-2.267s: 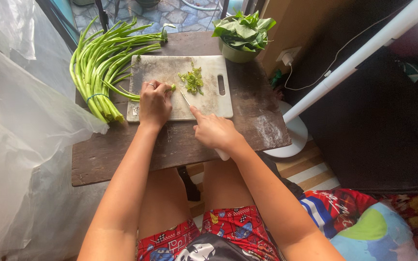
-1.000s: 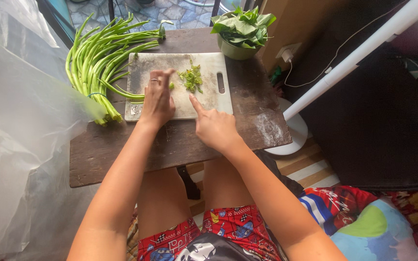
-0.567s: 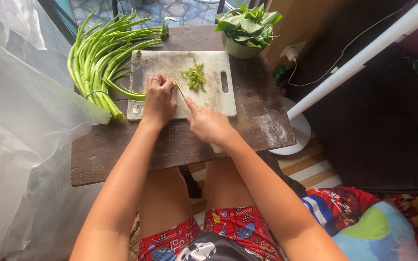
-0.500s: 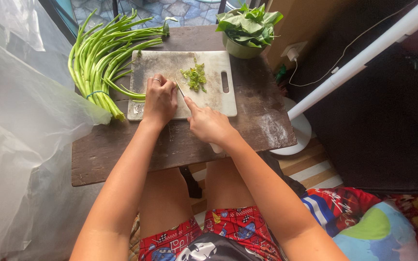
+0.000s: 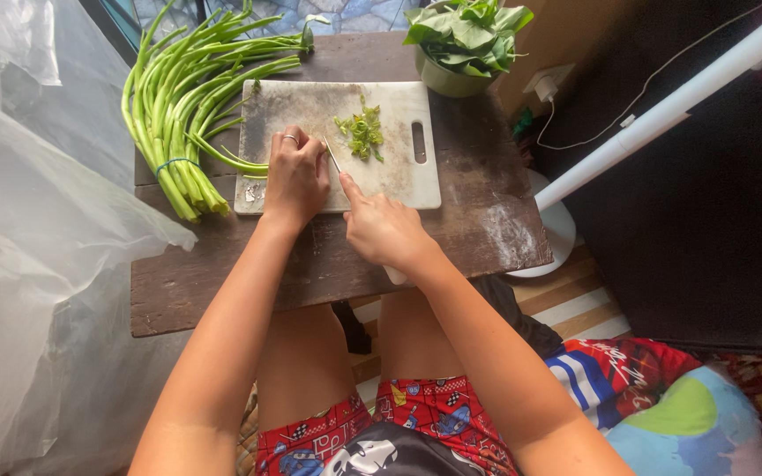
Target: The person cuts several stalks of a green leafy vegetable on a cutting board using a knife.
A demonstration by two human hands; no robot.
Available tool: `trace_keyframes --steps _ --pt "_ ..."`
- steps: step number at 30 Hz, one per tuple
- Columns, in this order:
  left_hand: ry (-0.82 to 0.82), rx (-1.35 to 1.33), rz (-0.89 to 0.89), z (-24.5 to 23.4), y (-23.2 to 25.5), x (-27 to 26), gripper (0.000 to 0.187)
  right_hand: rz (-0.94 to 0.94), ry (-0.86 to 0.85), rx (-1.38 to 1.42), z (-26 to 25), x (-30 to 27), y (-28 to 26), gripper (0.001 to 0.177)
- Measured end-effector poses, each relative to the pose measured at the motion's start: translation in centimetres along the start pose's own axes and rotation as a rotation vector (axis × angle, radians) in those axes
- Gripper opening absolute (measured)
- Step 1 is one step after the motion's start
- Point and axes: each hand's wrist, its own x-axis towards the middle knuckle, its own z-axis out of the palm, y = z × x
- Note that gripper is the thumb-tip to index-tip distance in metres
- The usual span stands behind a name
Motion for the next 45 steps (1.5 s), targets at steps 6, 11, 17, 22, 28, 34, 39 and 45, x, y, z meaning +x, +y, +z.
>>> trace_keyframes --steps 6,11,17,22,28,34,39,45 --pt "-0.017 -0.001 -0.036 -0.3 0.2 0.0 0.007 0.042 -0.012 -0.094 0.8 1.3 -0.7 0.074" --pt "-0.022 0.094 -0.067 -0.6 0.4 0.0 0.008 0.064 -0.046 -0.049 0.7 3.0 -1.2 0.085" --pt "-0.010 0.017 -0.129 0.0 0.0 -0.4 0.009 0.112 -0.174 -0.045 -0.9 -0.5 -0.9 0.077" --pt "-0.023 0.012 -0.136 -0.1 0.3 -0.3 0.007 0.069 -0.036 -0.050 -1.0 -0.9 0.0 0.068" --pt "0.032 0.012 -0.108 -0.7 0.6 -0.3 0.006 0.034 -0.024 -0.012 -0.5 0.0 -0.7 0.069" --pt "0.041 0.041 -0.076 -0.5 0.4 -0.3 0.006 0.056 -0.033 -0.020 0.2 0.2 -0.6 0.069" --pt "0.042 0.045 -0.067 -0.5 0.4 -0.2 0.005 0.046 -0.015 0.004 0.4 0.2 -0.5 0.067" --pt "0.007 0.034 -0.093 0.0 0.0 -0.3 0.006 0.042 -0.006 0.066 0.0 -0.4 -1.0 0.065"
